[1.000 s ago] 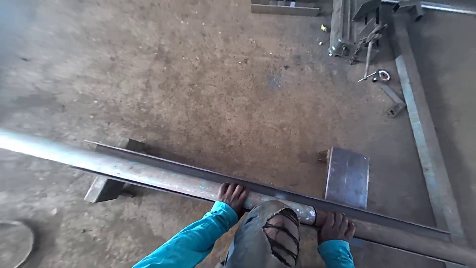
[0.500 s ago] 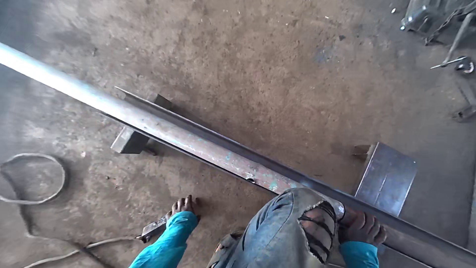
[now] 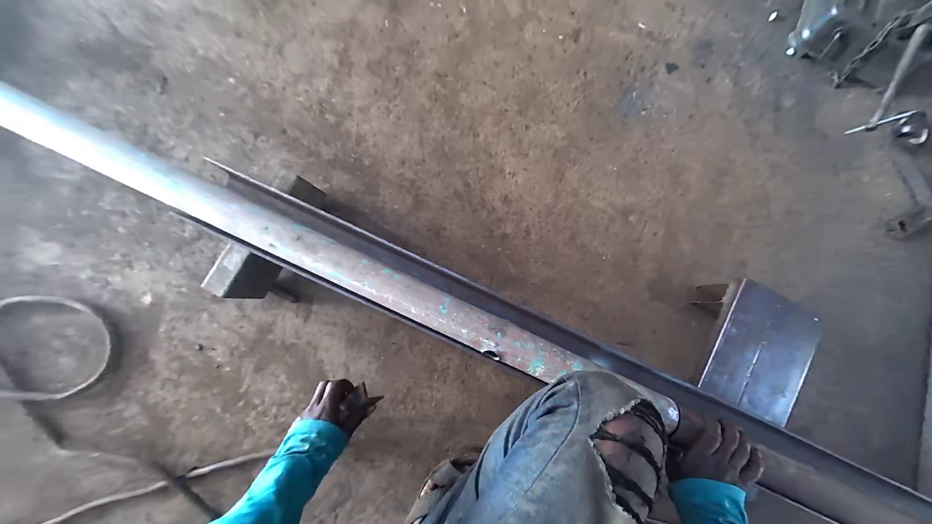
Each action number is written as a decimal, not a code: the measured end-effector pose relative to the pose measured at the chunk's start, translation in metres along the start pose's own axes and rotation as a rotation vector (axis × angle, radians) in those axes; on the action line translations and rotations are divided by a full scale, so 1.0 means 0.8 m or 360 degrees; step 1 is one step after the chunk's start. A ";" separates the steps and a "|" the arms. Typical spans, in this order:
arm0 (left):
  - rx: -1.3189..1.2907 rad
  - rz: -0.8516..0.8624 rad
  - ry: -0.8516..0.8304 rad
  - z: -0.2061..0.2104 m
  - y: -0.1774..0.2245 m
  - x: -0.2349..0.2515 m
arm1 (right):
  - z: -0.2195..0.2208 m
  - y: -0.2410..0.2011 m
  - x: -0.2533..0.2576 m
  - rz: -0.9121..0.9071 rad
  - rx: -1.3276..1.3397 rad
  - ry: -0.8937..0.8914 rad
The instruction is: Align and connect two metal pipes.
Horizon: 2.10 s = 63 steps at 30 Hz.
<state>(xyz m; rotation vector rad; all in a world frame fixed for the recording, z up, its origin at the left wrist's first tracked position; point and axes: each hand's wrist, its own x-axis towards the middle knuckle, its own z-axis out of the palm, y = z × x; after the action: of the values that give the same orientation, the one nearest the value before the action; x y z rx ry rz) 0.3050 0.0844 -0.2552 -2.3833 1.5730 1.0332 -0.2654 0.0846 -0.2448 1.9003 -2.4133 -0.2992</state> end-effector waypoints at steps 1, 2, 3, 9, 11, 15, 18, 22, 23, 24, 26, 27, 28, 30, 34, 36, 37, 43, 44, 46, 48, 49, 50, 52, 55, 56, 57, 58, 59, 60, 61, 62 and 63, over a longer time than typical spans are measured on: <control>-0.0073 0.0052 0.0149 -0.010 0.002 -0.004 | 0.001 0.000 -0.002 -0.0007 0.0016 -0.0006; -0.0148 0.0104 0.0272 -0.022 0.008 -0.002 | 0.003 0.001 -0.003 -0.0016 0.0016 0.0018; -0.0212 0.0136 0.0347 -0.034 0.017 0.002 | 0.004 0.001 -0.004 -0.0004 0.0018 0.0016; -0.0399 0.0037 0.0485 -0.061 0.075 0.054 | 0.007 0.003 -0.004 0.0018 0.0059 0.0024; -0.0498 -0.0035 0.0448 -0.055 0.088 0.067 | 0.005 0.002 -0.005 0.0031 0.0052 -0.0020; -0.0544 -0.0131 0.0399 -0.040 0.090 0.082 | 0.001 -0.002 -0.001 0.0057 0.0033 -0.0017; -0.0491 -0.0204 0.0297 -0.033 0.077 0.087 | 0.002 -0.001 -0.004 0.0043 0.0050 0.0001; -0.0507 -0.0162 0.0295 -0.034 0.068 0.081 | 0.011 0.004 -0.003 0.0064 -0.0045 -0.0061; -0.0542 -0.0156 0.0344 -0.035 0.061 0.074 | 0.014 0.007 -0.004 0.0070 -0.0069 -0.0122; -0.0597 -0.0170 0.0406 -0.038 0.055 0.067 | 0.017 0.009 -0.005 0.0066 -0.0088 -0.0154; -0.0737 -0.0261 0.0512 -0.055 0.050 0.061 | 0.027 0.016 -0.004 0.0059 -0.0072 -0.0114; -0.0789 -0.0296 0.0570 -0.067 0.045 0.063 | 0.030 0.017 -0.002 0.0080 -0.0087 -0.0149; -0.0823 -0.0323 0.0625 -0.081 0.039 0.069 | 0.028 0.015 0.000 0.0124 -0.0112 -0.0226; -0.0854 -0.0338 0.0712 -0.116 0.030 0.084 | 0.014 0.007 0.001 0.0147 -0.0101 -0.0287; -0.0771 -0.0224 0.0667 -0.173 0.019 0.127 | 0.041 0.025 -0.015 -0.0089 -0.0182 0.0073; -0.0714 -0.0144 0.0571 -0.180 0.006 0.150 | 0.034 0.019 -0.015 -0.0071 -0.0224 -0.0008; -0.0708 -0.0109 0.0514 -0.184 0.008 0.155 | 0.030 0.016 -0.012 -0.0021 -0.0206 -0.0052; -0.0749 -0.0138 0.0374 -0.196 0.030 0.144 | 0.015 0.005 -0.006 0.0095 -0.0087 -0.0178; -0.0749 -0.0152 0.0362 -0.197 0.034 0.142 | 0.015 0.006 -0.006 0.0104 -0.0111 -0.0199; -0.0722 -0.0169 0.0331 -0.201 0.043 0.139 | 0.016 0.007 -0.006 0.0103 -0.0125 -0.0182; -0.0640 -0.0195 0.0325 -0.200 0.037 0.139 | 0.020 0.008 -0.009 0.0078 -0.0115 -0.0125; -0.0561 -0.0214 0.0374 -0.196 0.032 0.142 | 0.024 0.009 -0.009 0.0069 -0.0101 -0.0085; -0.0445 -0.0230 0.0472 -0.191 0.028 0.144 | 0.026 0.010 -0.009 0.0054 -0.0083 -0.0030; -0.0199 -0.0158 0.0724 -0.182 0.050 0.129 | 0.024 0.009 -0.009 0.0076 -0.0065 -0.0055; -0.0009 0.0435 0.0924 -0.146 0.146 0.084 | 0.023 0.009 -0.010 0.0108 -0.0055 -0.0100; -0.0032 0.0725 0.0890 -0.125 0.185 0.072 | 0.023 0.008 -0.010 0.0100 -0.0070 -0.0104; -0.0079 0.1011 0.0788 -0.101 0.226 0.061 | 0.022 0.007 -0.010 0.0075 -0.0061 -0.0058; -0.0114 0.1282 0.0665 -0.080 0.270 0.050 | 0.019 0.006 -0.010 0.0058 -0.0041 -0.0021; -0.0097 0.1492 0.0525 -0.061 0.310 0.042 | 0.015 0.004 -0.010 0.0050 -0.0016 -0.0001; -0.0041 0.1624 0.0346 -0.048 0.341 0.038 | 0.015 0.003 -0.009 0.0050 0.0003 0.0010; 0.0032 0.1704 0.0199 -0.034 0.361 0.039 | 0.017 0.003 -0.010 0.0050 0.0022 0.0018; 0.0100 0.1736 0.0078 -0.022 0.368 0.045 | 0.017 0.003 -0.010 0.0053 0.0037 0.0012; 0.0208 0.1726 -0.0056 -0.016 0.367 0.055 | 0.017 0.003 -0.009 0.0060 0.0051 0.0017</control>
<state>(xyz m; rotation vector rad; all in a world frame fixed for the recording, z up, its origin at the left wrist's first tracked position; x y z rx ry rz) 0.0728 -0.0899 -0.1920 -1.2990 2.8559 0.9835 -0.2678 0.0939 -0.2571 1.8621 -2.4583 -0.2487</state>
